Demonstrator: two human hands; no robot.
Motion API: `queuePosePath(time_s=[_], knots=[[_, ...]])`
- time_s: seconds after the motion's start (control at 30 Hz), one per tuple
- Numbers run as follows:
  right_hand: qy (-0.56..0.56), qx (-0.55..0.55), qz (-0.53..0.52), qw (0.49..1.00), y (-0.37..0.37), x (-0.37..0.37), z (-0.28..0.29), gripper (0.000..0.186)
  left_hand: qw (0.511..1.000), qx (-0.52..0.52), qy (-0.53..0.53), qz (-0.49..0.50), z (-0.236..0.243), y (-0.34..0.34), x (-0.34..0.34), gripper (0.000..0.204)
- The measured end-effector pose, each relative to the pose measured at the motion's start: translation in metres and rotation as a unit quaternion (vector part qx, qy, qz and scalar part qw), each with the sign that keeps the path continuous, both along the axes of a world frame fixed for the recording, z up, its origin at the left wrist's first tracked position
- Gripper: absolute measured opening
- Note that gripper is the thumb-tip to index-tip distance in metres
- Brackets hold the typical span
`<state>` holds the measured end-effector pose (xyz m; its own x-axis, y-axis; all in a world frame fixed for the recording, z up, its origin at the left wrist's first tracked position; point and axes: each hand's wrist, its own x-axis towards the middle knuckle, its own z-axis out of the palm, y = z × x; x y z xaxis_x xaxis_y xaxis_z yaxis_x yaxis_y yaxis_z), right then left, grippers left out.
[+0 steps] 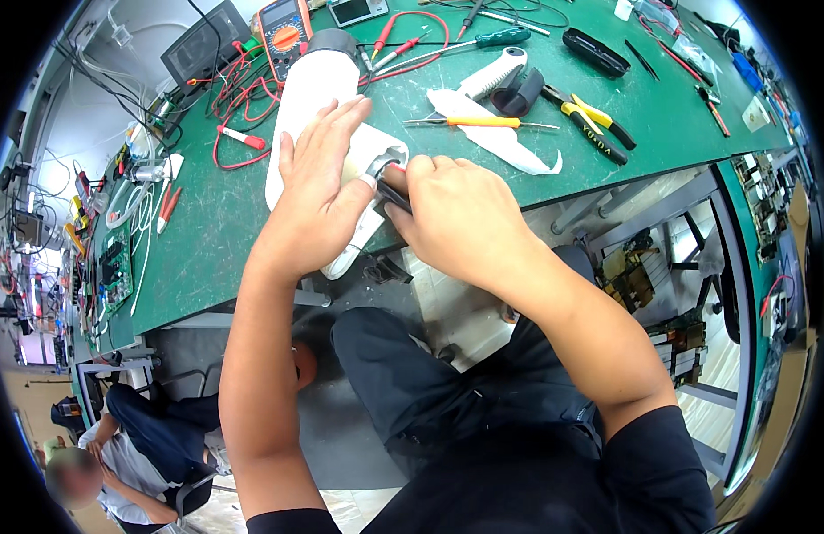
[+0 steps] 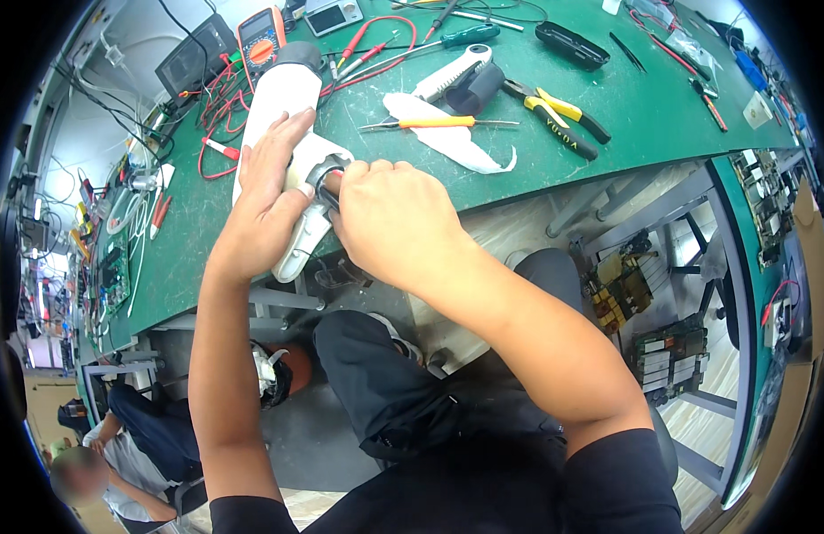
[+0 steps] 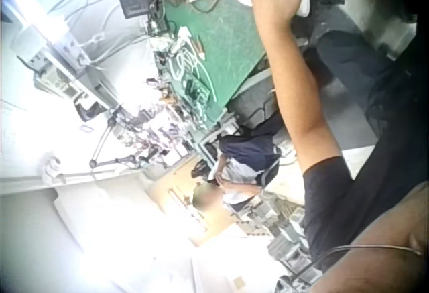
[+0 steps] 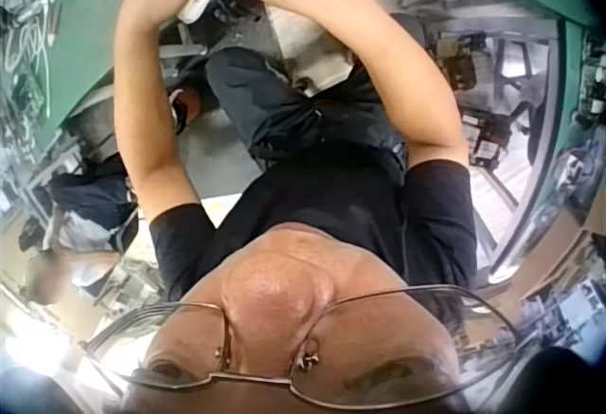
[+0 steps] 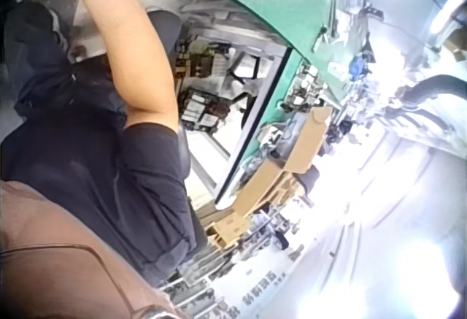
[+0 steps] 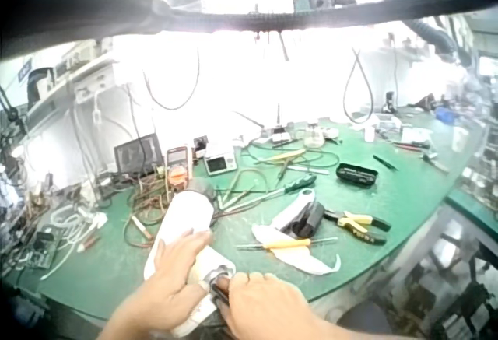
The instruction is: The person disassembles a white plastic device housing on a green workbench, using a small pry tool to remove a component and then wiping the internal copper-colored part with a cloth.
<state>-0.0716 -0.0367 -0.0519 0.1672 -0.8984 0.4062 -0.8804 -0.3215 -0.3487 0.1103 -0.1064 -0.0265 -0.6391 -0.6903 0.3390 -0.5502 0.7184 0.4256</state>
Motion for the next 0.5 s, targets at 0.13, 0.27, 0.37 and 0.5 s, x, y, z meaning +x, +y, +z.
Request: queuePosePath(time_s=[0.13,0.27,0.37,0.5], knots=[[-0.018,-0.017,0.040,0.999,0.003,-0.011,0.000,0.030,1.000,0.003,0.014,0.008,0.000,0.001,0.000,0.064],[-0.021,0.054,0.054,0.997,0.007,-0.016,0.003,0.031,0.999,-0.030,-0.024,0.006,0.000,0.004,0.002,0.061],[-0.002,0.020,0.054,0.998,0.010,-0.013,0.003,0.031,0.999,-0.040,-0.015,0.008,-0.001,0.005,0.003,0.060],[0.009,-0.084,0.014,0.996,0.020,-0.003,-0.005,0.029,0.998,-0.003,0.067,-0.016,-0.005,0.003,0.007,0.058]])
